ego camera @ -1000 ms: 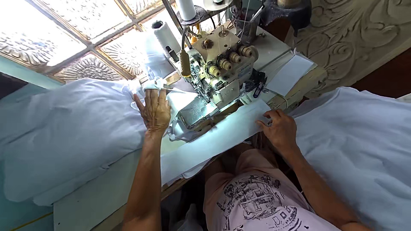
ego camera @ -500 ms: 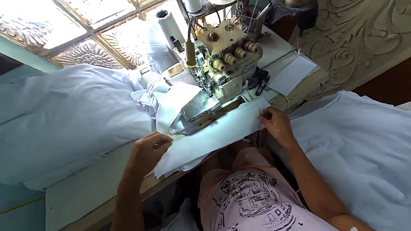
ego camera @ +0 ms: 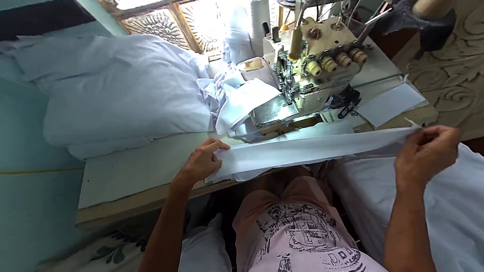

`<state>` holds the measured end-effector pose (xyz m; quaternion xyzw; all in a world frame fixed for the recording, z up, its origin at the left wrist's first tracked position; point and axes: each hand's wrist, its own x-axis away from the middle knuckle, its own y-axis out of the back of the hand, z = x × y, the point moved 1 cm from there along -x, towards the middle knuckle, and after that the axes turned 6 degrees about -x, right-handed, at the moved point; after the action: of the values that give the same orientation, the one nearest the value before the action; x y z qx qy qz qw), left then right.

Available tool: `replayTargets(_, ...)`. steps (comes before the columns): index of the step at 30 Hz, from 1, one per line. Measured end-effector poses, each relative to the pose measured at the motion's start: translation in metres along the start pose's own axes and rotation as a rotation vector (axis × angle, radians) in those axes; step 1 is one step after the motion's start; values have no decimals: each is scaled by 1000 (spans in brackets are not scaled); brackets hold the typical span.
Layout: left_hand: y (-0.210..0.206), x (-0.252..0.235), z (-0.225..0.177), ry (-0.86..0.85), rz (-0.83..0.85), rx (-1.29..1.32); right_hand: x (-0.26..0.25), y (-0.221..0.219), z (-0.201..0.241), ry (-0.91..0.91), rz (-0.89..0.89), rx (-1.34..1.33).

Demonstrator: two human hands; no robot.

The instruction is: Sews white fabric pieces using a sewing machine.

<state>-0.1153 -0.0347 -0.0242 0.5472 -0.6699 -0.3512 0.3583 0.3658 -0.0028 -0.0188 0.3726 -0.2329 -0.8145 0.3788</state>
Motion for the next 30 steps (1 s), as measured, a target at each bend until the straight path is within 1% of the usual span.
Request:
replayTargets(1, -1, 1, 2, -29, 8, 3, -1, 0, 1, 4, -14, -76)
replayTargets(2, -1, 2, 3, -45, 15, 5, -1, 0, 3, -20, 6, -217)
replayTargets(3, -1, 3, 4, -46, 17, 12, -2, -2, 5, -92, 64, -427)
replayTargets(5, 0, 5, 7, -45, 10, 21, -3, -2, 13, -295, 221, -899)
replayTargets(6, 0, 6, 12, -49, -2, 27, -3, -1, 16, -360, 319, -1067)
replayTargets(7, 1, 8, 20, -48, -16, 42, -3, 0, 18, -405, 389, -1165)
replayTargets(8, 1, 9, 29, -32, -31, 69, -2, -1, 20, -428, 426, -1203)
replayTargets(10, 3, 18, 44, 10, -64, 162, 2, -5, 25, -440, 431, -1161)
replayTargets(12, 7, 32, 55, 31, -108, 339, 10, -12, 31, -421, 438, -1074)
replayTargets(14, 10, 45, 67, 55, -199, 557, 20, -22, 40, -388, 483, -982)
replayTargets(16, 16, 60, 79, 96, -328, 715, 31, -33, 51, -320, 542, -910)
replayTargets(18, 30, 76, 86, 179, -453, 770, 43, -47, 62, -190, 607, -860)
replayTargets(20, 49, 88, 94, 246, -607, 709, 54, -61, 74, -40, 669, -832)
replayTargets(21, 58, 93, 104, 246, -681, 668, 59, -67, 81, 15, 696, -816)
replayTargets(22, 66, 99, 116, 212, -737, 647, 64, -72, 89, 51, 720, -789)
replayTargets(23, 73, 106, 127, 143, -772, 642, 69, -75, 97, 84, 735, -747)
replayTargets(24, 77, 112, 140, 41, -787, 653, 73, -78, 103, 129, 739, -704)
replayTargets(25, 80, 112, 140, -44, -787, 666, 75, -80, 108, 179, 732, -666)
replayTargets(26, 83, 104, 118, -101, -781, 674, 77, -82, 112, 233, 718, -638)
replayTargets(28, 88, 72, 37, -187, -706, 642, 80, -84, 114, 334, 683, -604)
replayTargets(29, 83, 54, -1, -245, -644, 636, 81, -84, 115, 370, 663, -599)
replayTargets(30, 71, 38, -30, -307, -558, 659, 81, -83, 115, 396, 639, -595)
